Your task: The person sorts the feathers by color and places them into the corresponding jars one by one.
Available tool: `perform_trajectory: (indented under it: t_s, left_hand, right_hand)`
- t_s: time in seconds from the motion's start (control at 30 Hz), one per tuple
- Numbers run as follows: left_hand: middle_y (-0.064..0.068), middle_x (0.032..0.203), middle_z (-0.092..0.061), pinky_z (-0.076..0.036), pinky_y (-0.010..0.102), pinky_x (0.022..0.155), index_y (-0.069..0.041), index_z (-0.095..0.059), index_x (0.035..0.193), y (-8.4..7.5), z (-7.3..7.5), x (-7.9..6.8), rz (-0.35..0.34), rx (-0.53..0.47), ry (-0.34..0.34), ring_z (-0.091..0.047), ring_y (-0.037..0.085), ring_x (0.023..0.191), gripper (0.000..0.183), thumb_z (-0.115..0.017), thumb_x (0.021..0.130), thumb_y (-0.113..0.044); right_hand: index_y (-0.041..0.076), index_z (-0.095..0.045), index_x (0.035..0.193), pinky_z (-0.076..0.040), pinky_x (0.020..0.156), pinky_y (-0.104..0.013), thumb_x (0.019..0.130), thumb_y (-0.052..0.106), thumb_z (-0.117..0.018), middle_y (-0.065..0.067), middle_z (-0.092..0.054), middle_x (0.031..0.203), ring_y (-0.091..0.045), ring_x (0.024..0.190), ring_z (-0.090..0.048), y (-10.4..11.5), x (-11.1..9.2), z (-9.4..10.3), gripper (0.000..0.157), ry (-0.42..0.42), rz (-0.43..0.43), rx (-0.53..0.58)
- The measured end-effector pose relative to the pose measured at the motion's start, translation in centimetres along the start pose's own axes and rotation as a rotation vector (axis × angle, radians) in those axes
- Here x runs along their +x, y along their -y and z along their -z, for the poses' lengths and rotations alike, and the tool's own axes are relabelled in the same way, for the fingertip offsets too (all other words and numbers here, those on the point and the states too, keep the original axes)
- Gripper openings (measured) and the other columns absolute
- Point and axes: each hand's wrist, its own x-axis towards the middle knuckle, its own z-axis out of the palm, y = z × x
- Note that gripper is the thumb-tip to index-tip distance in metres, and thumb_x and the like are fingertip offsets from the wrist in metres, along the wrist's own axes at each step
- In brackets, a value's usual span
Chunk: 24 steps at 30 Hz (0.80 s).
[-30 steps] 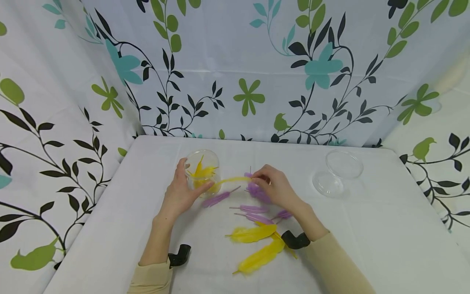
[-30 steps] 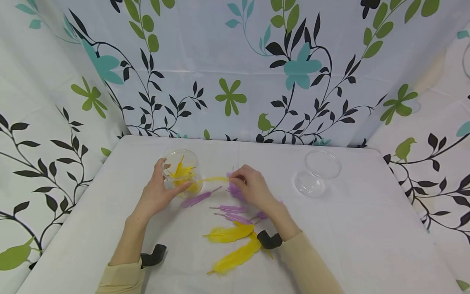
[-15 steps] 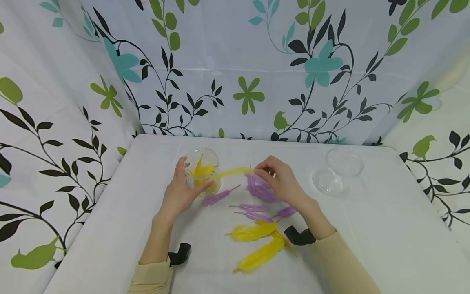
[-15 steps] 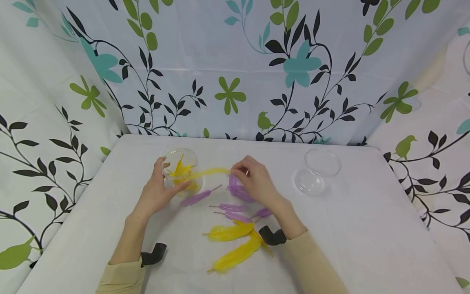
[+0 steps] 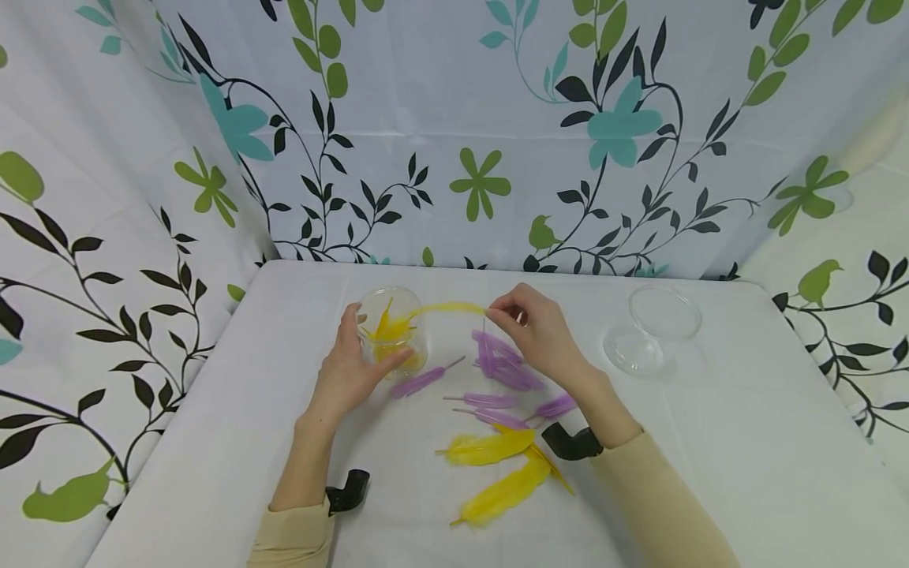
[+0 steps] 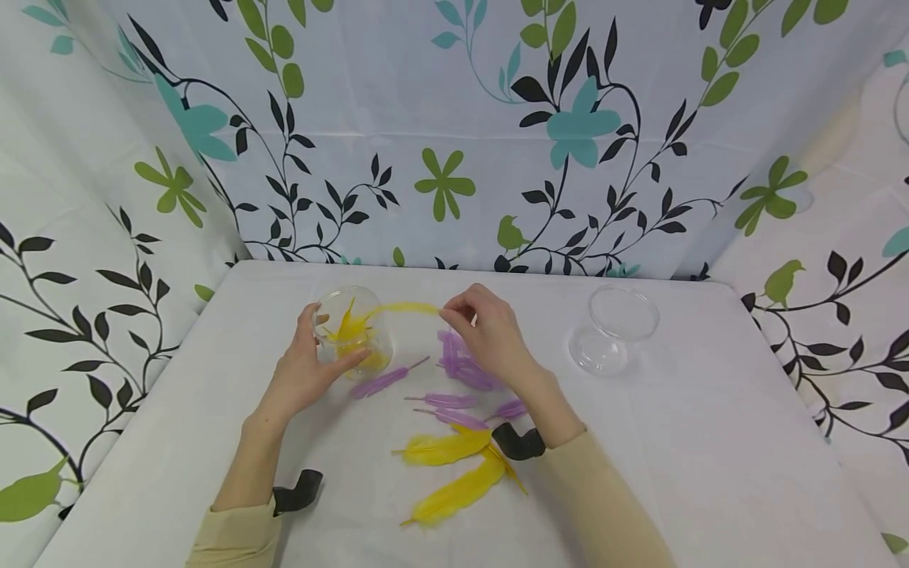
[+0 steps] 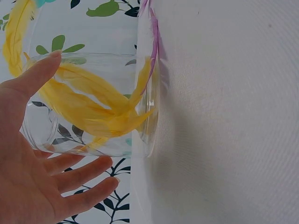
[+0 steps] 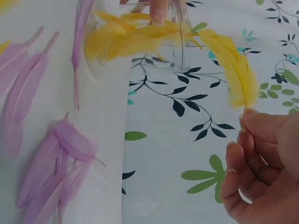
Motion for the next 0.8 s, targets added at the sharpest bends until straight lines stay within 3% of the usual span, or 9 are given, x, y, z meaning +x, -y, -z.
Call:
perform_trajectory:
  t_s: [0.3, 0.57, 0.8]
  left_hand:
    - [0.016, 0.163, -0.026, -0.033, 0.067, 0.11, -0.021, 0.0, 0.159, -0.2, 0.0, -0.1, 0.004, -0.001, 0.003, -0.037, 0.047, 0.141, 0.113, -0.07, 0.082, -0.065]
    - [0.016, 0.163, -0.025, -0.033, 0.067, 0.11, -0.021, 0.001, 0.159, -0.2, 0.1, -0.1, 0.018, -0.001, 0.004, -0.036, 0.047, 0.142, 0.115, -0.07, 0.082, -0.065]
    - [0.015, 0.164, -0.024, -0.034, 0.067, 0.11, -0.023, 0.002, 0.159, -0.2, 0.0, 0.0, 0.033, -0.012, 0.013, -0.036, 0.046, 0.142, 0.116, -0.07, 0.08, -0.068]
  right_hand:
    - [0.006, -0.073, 0.089, -0.048, 0.063, -0.024, 0.09, 0.014, -0.075, -0.002, -0.061, 0.078, -0.015, 0.07, -0.056, 0.4, 0.8, -1.4, 0.008, -0.045, 0.019, -0.05]
    - [0.006, -0.075, 0.089, -0.048, 0.063, -0.024, 0.089, 0.017, -0.076, -0.001, -0.061, 0.077, -0.014, 0.069, -0.056, 1.3, 1.3, -3.0, 0.011, -0.015, -0.031, -0.022]
    - [0.005, -0.076, 0.087, -0.049, 0.064, -0.025, 0.087, 0.015, -0.078, -0.002, -0.063, 0.077, -0.015, 0.069, -0.057, 1.6, 1.5, -4.0, 0.01, -0.034, 0.001, -0.004]
